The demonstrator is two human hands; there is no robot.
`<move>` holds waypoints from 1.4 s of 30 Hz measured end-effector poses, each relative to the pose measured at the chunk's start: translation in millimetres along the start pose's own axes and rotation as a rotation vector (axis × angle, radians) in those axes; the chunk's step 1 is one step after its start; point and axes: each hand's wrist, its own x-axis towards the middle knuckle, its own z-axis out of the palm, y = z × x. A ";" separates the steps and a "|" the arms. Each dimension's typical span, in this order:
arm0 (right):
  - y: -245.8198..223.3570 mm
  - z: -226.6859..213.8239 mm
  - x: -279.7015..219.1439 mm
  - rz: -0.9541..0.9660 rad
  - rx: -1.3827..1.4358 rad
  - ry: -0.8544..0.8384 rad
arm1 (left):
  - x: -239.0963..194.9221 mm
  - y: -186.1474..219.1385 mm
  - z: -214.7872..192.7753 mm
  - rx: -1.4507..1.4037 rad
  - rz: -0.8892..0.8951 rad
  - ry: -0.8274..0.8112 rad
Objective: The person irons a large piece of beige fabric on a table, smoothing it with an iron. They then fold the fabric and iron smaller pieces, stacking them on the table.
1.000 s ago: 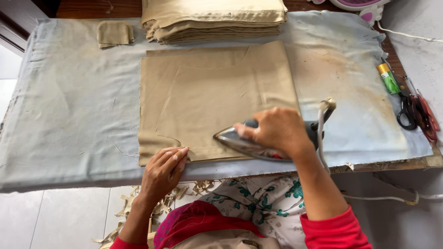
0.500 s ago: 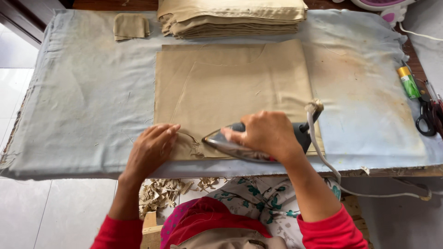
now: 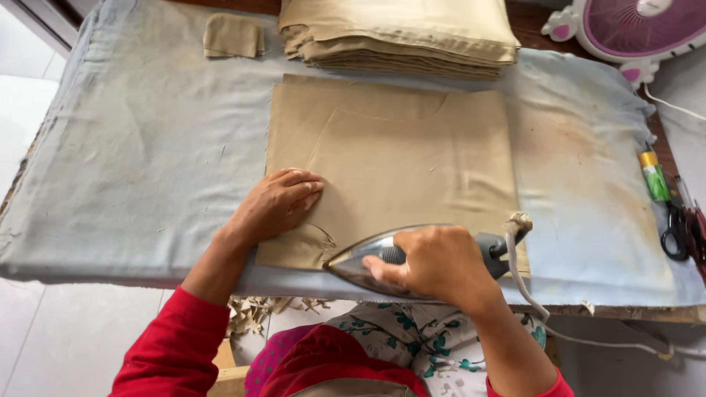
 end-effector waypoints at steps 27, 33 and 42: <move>132.2 -7.7 3.1 0.537 -0.001 0.147 | -5.4 -9.2 4.2 0.029 0.031 0.068; 129.2 36.0 -31.9 0.212 -0.134 0.102 | -4.8 -10.1 3.9 0.038 0.027 0.059; 174.9 3.9 20.8 0.443 -0.068 0.232 | -9.0 -13.3 7.8 0.036 -0.131 0.002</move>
